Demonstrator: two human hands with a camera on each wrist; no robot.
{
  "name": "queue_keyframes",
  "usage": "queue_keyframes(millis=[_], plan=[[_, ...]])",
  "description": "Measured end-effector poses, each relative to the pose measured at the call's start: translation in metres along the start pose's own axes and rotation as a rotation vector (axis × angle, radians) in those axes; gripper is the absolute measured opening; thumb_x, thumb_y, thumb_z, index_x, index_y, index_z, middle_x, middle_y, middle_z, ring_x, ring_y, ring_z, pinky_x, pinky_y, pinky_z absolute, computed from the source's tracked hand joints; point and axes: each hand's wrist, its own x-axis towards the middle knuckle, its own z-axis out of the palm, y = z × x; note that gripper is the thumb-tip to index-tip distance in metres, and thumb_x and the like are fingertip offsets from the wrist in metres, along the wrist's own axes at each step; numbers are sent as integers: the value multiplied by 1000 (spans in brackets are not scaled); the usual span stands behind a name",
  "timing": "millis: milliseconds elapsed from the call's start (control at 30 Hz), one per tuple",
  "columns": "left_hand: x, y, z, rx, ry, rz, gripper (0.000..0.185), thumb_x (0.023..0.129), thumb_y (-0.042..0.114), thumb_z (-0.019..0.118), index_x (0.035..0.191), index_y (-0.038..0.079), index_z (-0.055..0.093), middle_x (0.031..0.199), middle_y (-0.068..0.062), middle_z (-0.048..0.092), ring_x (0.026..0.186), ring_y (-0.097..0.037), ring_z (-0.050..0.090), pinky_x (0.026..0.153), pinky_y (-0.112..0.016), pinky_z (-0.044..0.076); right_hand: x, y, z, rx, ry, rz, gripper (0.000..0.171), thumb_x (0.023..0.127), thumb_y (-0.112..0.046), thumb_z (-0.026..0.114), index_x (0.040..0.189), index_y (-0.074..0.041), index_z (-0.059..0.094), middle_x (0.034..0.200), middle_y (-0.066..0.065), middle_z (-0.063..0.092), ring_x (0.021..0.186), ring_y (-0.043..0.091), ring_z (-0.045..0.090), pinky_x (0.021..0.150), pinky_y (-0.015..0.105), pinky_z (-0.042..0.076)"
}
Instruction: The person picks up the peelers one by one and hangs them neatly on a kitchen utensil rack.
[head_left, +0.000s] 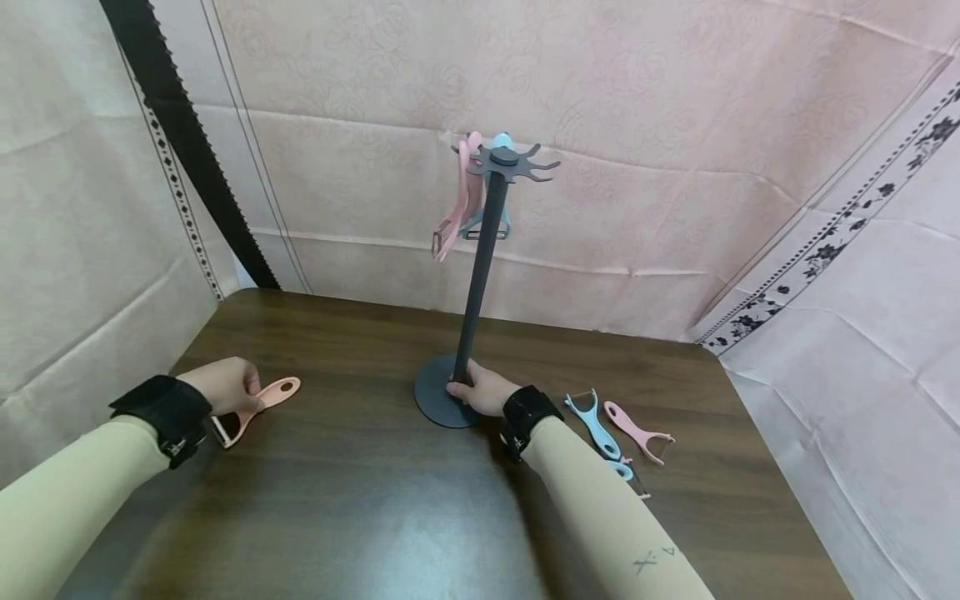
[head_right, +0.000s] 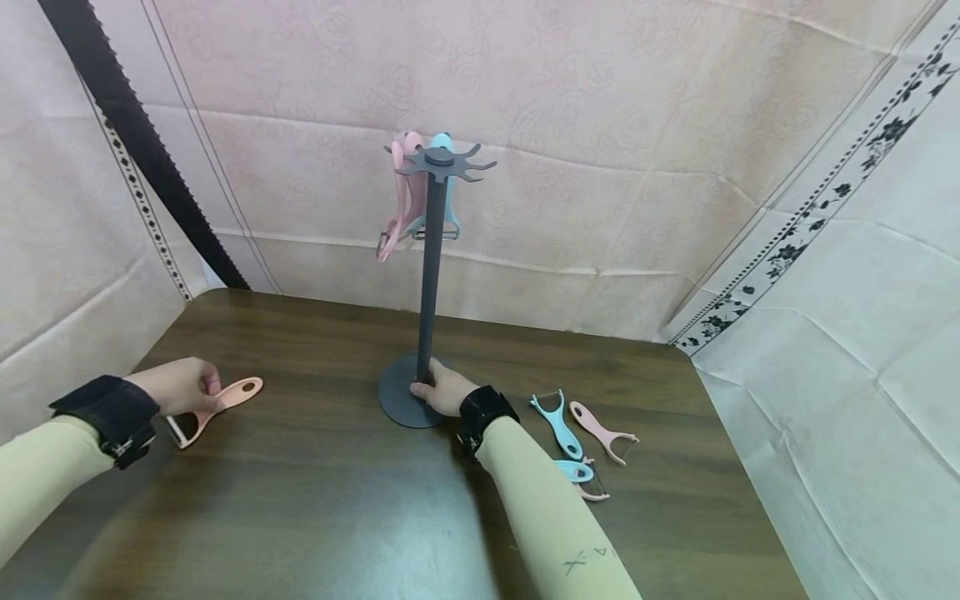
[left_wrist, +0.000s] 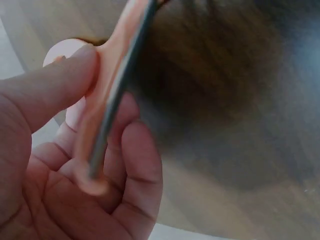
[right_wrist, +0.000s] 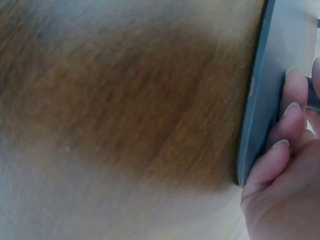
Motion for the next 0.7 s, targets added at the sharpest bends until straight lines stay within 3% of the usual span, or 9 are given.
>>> queue_keyframes(millis=[200, 500, 700], plan=[[-4, 19, -13, 13, 1, 113, 17, 86, 12, 71, 82, 5, 56, 73, -3, 52, 64, -17, 50, 57, -31, 40, 3, 4, 0, 0, 0, 8, 27, 100, -34, 52, 122, -18, 50, 105, 0, 61, 96, 19, 58, 84, 39, 46], [-24, 72, -40, 2, 162, 261, 15, 90, 11, 69, 88, 4, 55, 73, -3, 51, 63, -17, 48, 55, -32, 39, 10, 9, 2, 24, -4, 20, 30, 100, -34, 53, 126, -19, 49, 105, 1, 61, 96, 20, 59, 86, 40, 46], [-39, 107, -52, -9, 310, 355, 13, 92, 14, 67, 89, 8, 56, 76, -2, 55, 67, -17, 51, 57, -31, 42, 10, 8, 2, 13, 5, 26, 30, 100, -36, 53, 125, -19, 49, 105, 2, 61, 96, 21, 58, 86, 40, 45]])
